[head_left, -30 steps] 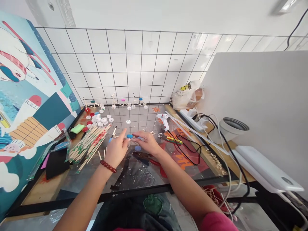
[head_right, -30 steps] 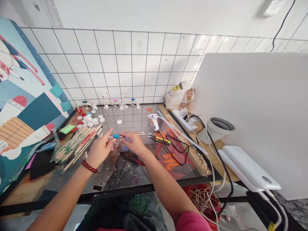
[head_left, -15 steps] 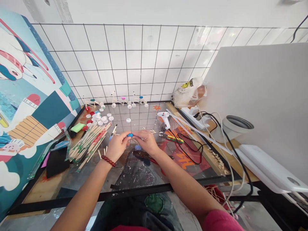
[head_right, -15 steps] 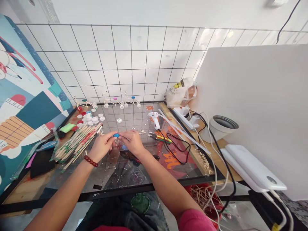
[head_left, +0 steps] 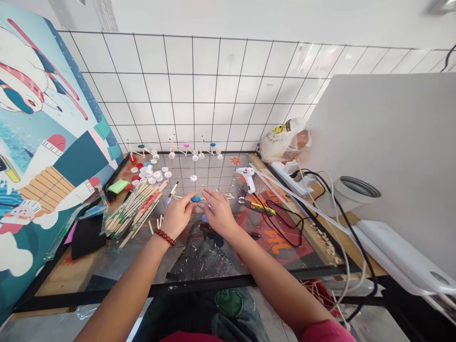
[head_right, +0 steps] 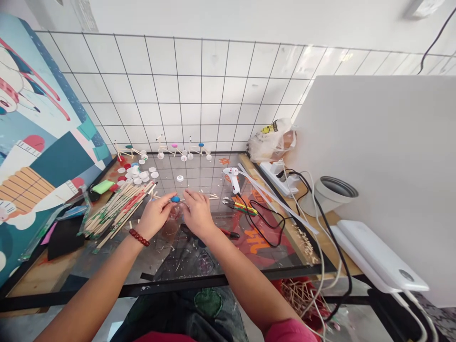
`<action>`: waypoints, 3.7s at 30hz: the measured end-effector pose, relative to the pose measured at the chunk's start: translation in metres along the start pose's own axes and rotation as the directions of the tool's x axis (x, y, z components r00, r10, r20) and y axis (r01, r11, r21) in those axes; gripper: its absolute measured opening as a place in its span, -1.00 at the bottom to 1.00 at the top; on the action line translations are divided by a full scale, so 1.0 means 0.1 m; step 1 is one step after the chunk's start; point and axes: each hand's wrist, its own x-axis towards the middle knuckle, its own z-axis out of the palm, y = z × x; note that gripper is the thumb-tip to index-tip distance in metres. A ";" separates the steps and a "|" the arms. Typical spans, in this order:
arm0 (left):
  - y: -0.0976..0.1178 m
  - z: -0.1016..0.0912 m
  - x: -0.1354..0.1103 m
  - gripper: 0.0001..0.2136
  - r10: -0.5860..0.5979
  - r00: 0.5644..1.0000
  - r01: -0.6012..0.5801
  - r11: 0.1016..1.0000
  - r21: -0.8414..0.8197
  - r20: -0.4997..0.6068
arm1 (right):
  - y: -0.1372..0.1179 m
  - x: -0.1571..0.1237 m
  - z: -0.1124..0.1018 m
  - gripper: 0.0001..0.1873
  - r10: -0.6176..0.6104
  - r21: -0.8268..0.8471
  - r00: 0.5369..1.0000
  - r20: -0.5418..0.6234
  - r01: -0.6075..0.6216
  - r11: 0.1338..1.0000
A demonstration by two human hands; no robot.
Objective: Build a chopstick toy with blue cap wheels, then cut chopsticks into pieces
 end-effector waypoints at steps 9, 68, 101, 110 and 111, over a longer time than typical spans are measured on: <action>-0.05 -0.01 0.00 -0.64 0.015 1.000 -0.015 1.000 0.011 0.003 | -0.16 -0.11 0.10 -0.27 0.119 -0.123 0.982 0.144 -0.102 0.987; -0.56 -0.11 -0.15 -0.55 0.094 0.986 -0.111 0.986 -0.123 -0.138 | 0.13 0.28 -0.04 -0.81 -0.021 0.264 0.999 0.029 0.013 0.964; -0.67 -0.29 -0.20 -0.28 -0.126 0.985 0.155 0.947 -0.280 0.120 | 0.32 -0.17 -0.46 -0.73 0.006 0.234 0.976 -0.216 0.046 0.971; -0.55 -0.49 0.07 -0.40 -0.185 0.943 0.260 0.927 -0.269 0.275 | 0.36 -0.11 -0.51 -0.73 0.195 0.418 0.958 -0.208 -0.093 0.903; -0.54 -0.54 0.10 -0.39 -0.202 0.941 0.278 0.919 -0.280 0.272 | 0.36 -0.11 -0.51 -0.74 0.204 0.433 0.958 -0.204 -0.099 0.896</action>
